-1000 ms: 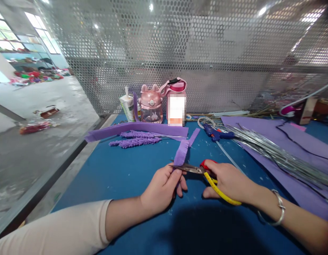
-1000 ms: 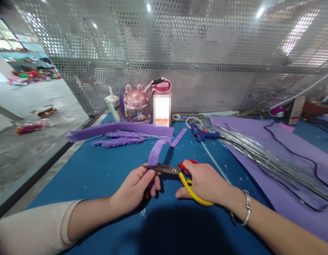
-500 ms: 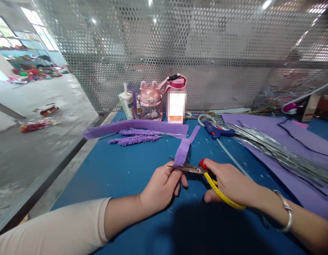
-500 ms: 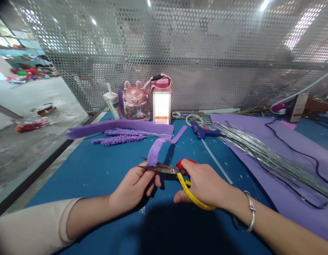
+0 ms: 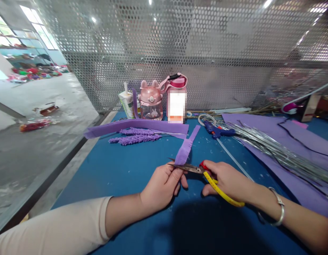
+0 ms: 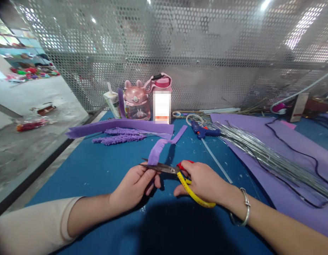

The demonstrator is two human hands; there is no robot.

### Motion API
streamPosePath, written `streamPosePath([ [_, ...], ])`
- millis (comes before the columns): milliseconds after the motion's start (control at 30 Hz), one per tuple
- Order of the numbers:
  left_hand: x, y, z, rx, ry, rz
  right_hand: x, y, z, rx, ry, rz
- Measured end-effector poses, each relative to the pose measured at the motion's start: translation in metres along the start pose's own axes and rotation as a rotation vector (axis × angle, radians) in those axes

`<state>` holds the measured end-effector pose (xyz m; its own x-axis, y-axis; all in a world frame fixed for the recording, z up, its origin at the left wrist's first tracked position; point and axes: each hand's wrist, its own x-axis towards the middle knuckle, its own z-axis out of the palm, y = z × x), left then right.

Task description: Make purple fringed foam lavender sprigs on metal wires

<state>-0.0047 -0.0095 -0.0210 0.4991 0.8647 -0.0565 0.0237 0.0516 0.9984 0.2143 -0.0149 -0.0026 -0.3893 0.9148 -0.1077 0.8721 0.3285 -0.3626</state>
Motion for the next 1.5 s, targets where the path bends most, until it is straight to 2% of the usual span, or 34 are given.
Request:
streamPosePath([
  [433, 0.000, -0.003, 0.001, 0.006, 0.024, -0.036, 0.000, -0.001, 0.000, -0.065, 0.011, 0.032],
  [600, 0.003, -0.003, 0.002, -0.046, 0.023, -0.048, -0.006, -0.006, -0.002, -0.183, 0.097, 0.023],
  [767, 0.005, 0.001, 0.000, -0.047, 0.036, -0.036, -0.008, -0.007, 0.002, -0.040, 0.215, 0.184],
  [833, 0.005, 0.002, -0.001, -0.034, 0.031, -0.037, -0.007, -0.006, 0.003, 0.033, 0.198, 0.145],
  [967, 0.004, 0.001, -0.002, -0.016, 0.014, -0.055, -0.003, -0.004, 0.006, 0.078, 0.114, -0.089],
  [1067, 0.003, 0.003, -0.002, 0.007, 0.023, -0.082, 0.000, -0.002, 0.009, 0.049, 0.152, -0.180],
  [1267, 0.001, 0.009, 0.000, -0.001, 0.017, -0.028, 0.004, -0.001, 0.011, 0.075, 0.180, -0.232],
  [1500, 0.000, 0.006, 0.000, 0.039, 0.041, 0.015, 0.003, 0.004, 0.012, 0.107, 0.133, -0.191],
])
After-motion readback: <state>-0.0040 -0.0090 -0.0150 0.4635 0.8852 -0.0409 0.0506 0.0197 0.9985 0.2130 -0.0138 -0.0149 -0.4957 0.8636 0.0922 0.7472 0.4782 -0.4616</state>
